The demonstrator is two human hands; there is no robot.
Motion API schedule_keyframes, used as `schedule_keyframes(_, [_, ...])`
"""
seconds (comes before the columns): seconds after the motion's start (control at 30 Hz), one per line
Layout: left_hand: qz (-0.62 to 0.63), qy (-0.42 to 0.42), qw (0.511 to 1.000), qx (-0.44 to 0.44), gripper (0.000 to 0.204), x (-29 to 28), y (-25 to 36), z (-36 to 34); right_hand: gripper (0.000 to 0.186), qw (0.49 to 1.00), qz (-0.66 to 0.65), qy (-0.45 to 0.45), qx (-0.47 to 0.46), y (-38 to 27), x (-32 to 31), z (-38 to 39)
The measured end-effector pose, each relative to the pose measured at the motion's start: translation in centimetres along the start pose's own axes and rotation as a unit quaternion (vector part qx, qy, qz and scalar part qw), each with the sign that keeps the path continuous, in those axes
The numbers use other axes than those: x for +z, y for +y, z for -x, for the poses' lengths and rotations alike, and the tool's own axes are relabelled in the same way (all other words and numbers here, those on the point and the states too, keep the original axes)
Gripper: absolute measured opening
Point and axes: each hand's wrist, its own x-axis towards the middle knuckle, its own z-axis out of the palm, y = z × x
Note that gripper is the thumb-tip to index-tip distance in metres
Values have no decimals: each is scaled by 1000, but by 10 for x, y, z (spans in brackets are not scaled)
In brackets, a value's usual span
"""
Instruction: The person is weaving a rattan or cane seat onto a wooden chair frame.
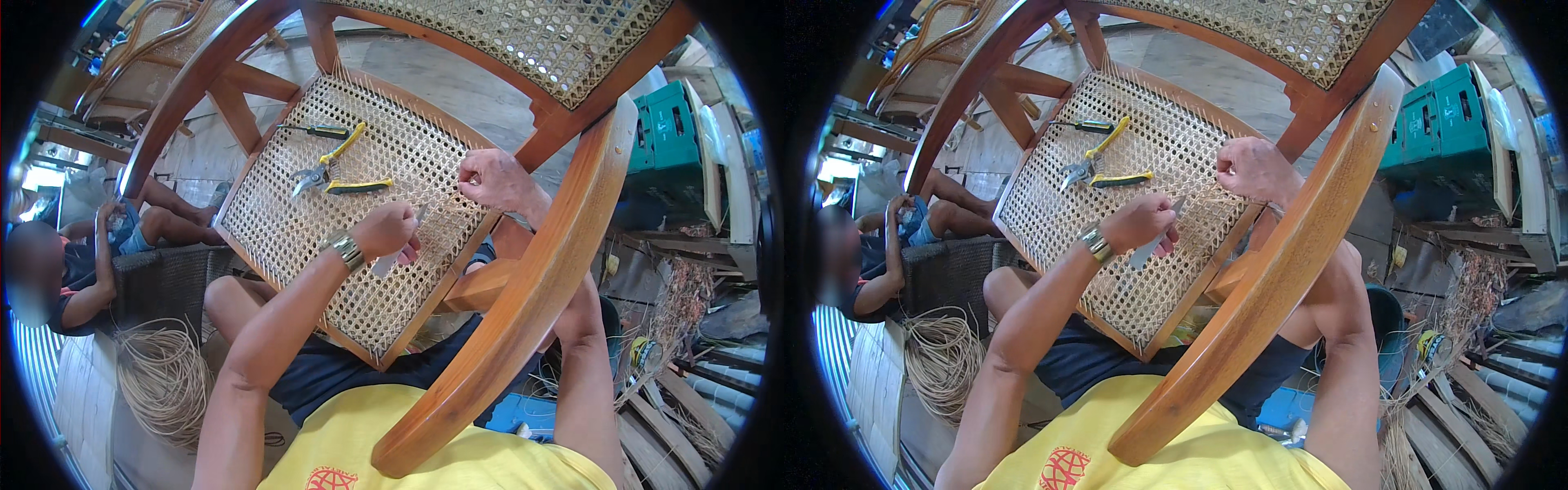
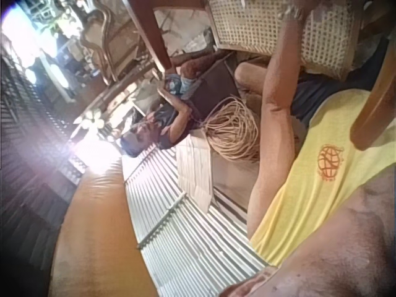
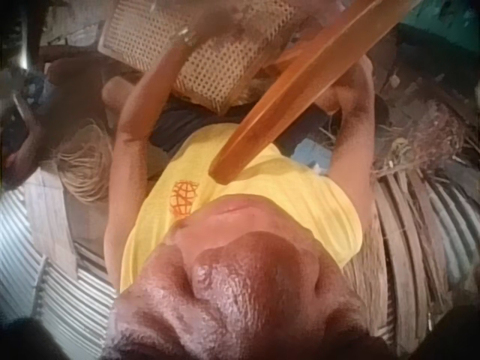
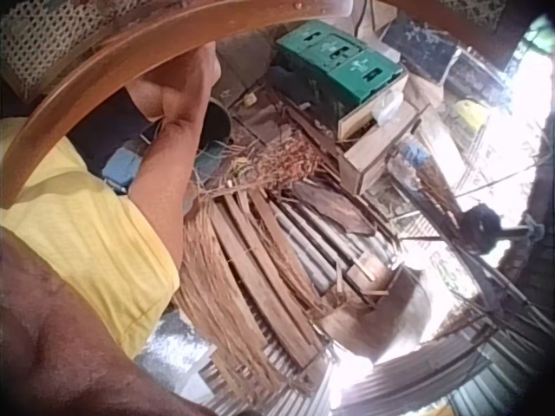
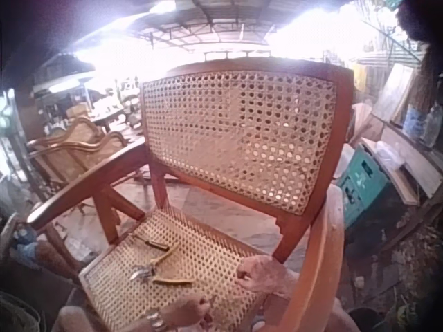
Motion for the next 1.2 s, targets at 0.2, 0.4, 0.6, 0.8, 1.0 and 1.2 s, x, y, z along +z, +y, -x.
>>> schedule_keyframes(0.2, [-174, -46, 984, 0, 29, -1, 6, -32, 12, 999, 24, -29, 5, -2, 2, -5])
schedule_keyframes(0.4, [-421, -102, 895, 109, 27, -13, -1, -75, 14, 999, 14, -31, -3, 1, -1, -4])
schedule_keyframes(0.6, [-473, -34, 845, 247, 26, 5, -18, -67, 13, 995, -8, -100, 18, 7, 6, -8])
schedule_keyframes(0.8, [80, 32, 994, -74, 28, 21, 1, -38, 15, 985, -91, -143, -18, 9, 17, -15])
schedule_keyframes(1.0, [-452, 55, 888, 70, 40, 18, 16, -53, 23, 990, -38, -133, -39, 3, 11, -11])
schedule_keyframes(1.2, [-440, 228, 867, 47, 37, -9, 16, 27, 33, 998, -7, -60, -13, -12, 2, -9])
